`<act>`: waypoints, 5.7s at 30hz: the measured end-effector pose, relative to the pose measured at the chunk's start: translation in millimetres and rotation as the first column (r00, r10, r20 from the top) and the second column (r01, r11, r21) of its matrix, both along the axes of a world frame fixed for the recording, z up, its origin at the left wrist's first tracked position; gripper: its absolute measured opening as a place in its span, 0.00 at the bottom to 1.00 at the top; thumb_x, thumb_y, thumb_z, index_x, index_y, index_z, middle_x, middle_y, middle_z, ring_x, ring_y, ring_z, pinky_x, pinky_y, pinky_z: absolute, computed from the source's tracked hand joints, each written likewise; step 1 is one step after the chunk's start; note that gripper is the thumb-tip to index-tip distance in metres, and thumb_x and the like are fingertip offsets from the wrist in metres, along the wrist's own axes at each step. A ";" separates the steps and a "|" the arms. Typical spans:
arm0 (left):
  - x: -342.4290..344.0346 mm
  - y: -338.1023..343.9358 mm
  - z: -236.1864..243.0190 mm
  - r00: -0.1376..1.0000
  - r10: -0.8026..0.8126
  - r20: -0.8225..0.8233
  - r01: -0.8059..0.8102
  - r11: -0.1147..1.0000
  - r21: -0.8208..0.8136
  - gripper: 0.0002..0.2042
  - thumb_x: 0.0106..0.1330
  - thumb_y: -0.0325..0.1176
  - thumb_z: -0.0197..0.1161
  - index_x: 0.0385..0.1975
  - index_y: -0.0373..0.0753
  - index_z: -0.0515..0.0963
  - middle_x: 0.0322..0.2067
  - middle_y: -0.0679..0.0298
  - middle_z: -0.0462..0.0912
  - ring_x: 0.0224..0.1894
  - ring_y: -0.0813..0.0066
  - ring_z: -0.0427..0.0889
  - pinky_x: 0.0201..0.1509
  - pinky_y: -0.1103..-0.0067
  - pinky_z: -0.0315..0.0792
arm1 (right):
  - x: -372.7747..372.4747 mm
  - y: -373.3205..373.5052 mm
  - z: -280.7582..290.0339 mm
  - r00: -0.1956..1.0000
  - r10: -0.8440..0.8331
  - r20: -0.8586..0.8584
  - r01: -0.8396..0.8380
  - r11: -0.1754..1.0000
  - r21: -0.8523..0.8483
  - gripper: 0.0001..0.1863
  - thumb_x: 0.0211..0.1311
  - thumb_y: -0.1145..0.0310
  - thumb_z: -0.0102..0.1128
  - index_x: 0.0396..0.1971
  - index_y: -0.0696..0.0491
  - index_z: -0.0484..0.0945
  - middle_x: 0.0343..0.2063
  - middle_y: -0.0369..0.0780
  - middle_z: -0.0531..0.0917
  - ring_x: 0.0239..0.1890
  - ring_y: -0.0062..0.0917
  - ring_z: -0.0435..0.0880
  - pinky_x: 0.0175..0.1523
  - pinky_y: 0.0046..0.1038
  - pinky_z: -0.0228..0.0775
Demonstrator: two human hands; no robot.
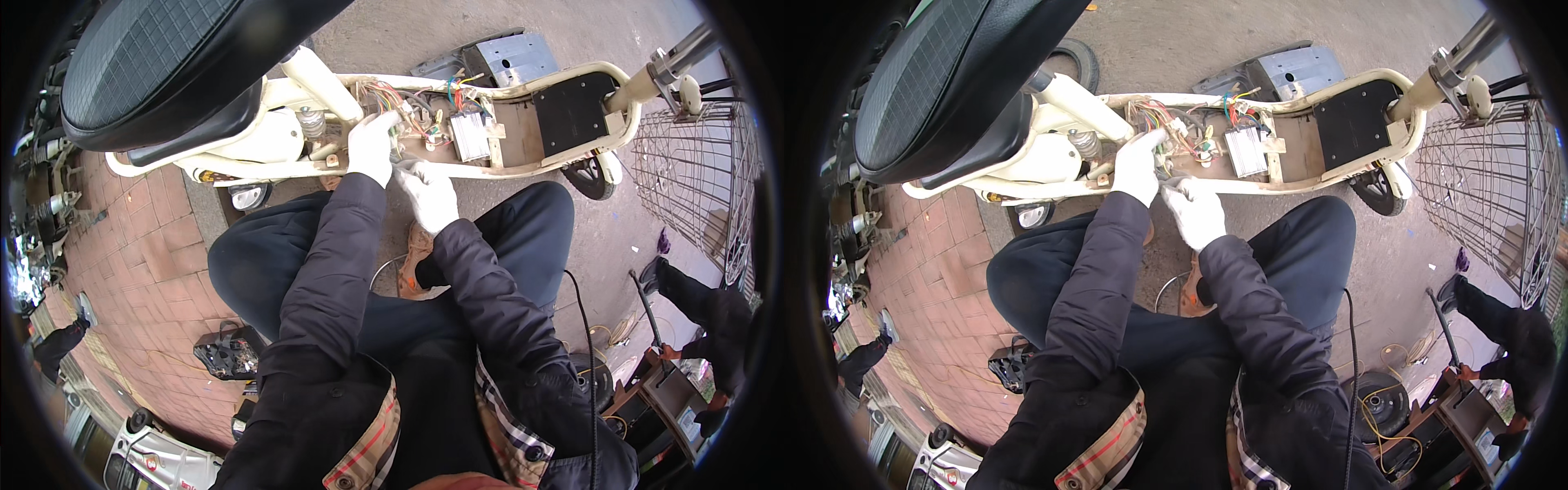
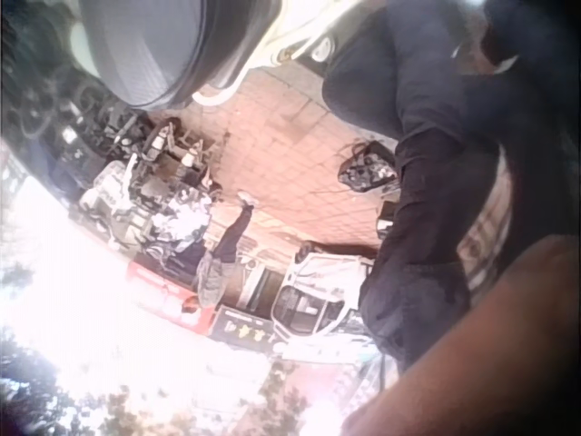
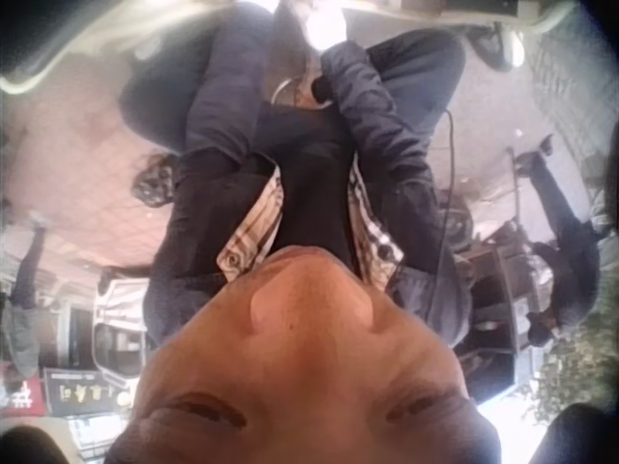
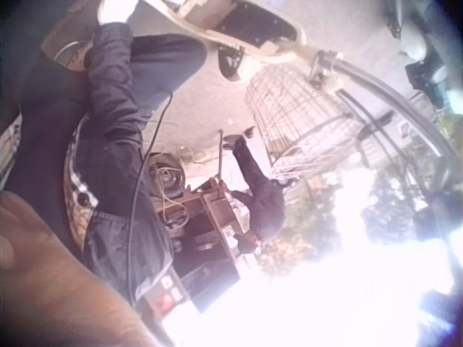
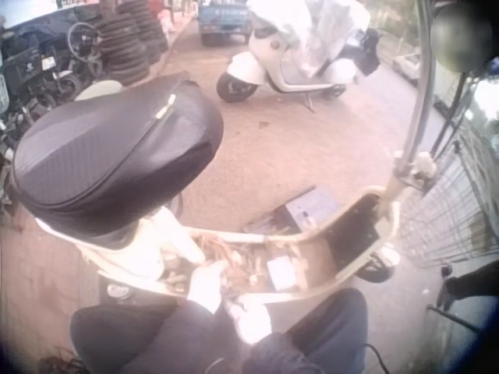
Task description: The person repairs the wiring of a white electric scooter. They connect wires by hand, use a power drill to secure components, and wrap connections with electrical tape. The scooter remains open during the repair.
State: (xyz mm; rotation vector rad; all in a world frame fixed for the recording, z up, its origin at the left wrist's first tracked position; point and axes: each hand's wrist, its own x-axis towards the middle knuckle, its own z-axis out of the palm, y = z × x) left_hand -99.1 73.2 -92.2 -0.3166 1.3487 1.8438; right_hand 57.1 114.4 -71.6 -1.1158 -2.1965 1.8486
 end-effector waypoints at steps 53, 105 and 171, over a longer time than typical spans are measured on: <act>-9.6 -11.9 -20.7 0.976 -0.003 0.217 -0.035 0.985 0.170 0.14 0.74 0.37 0.63 0.50 0.35 0.83 0.43 0.64 0.87 0.47 0.72 0.84 0.51 0.76 0.78 | -54.6 20.5 -7.3 0.999 -0.012 0.045 0.014 0.999 -0.042 0.17 0.71 0.66 0.66 0.53 0.62 0.84 0.44 0.39 0.90 0.47 0.21 0.85 0.55 0.28 0.76; -1.1 -64.2 -26.6 0.950 -0.282 -0.136 0.309 0.775 0.551 0.20 0.79 0.32 0.53 0.66 0.33 0.74 0.59 0.54 0.82 0.65 0.73 0.79 0.68 0.73 0.75 | 7.5 -2.6 35.9 0.998 -0.010 -0.065 0.004 0.996 -0.091 0.19 0.74 0.61 0.65 0.55 0.60 0.84 0.44 0.43 0.90 0.46 0.25 0.87 0.54 0.27 0.77; 5.7 -36.0 1.0 0.966 -0.103 0.236 0.068 0.986 0.153 0.11 0.79 0.36 0.58 0.48 0.37 0.83 0.35 0.63 0.88 0.31 0.70 0.86 0.29 0.71 0.78 | -77.4 2.7 24.6 0.902 -0.418 0.111 0.370 0.612 -0.699 0.09 0.68 0.57 0.54 0.28 0.41 0.73 0.17 0.27 0.67 0.15 0.19 0.61 0.26 0.28 0.57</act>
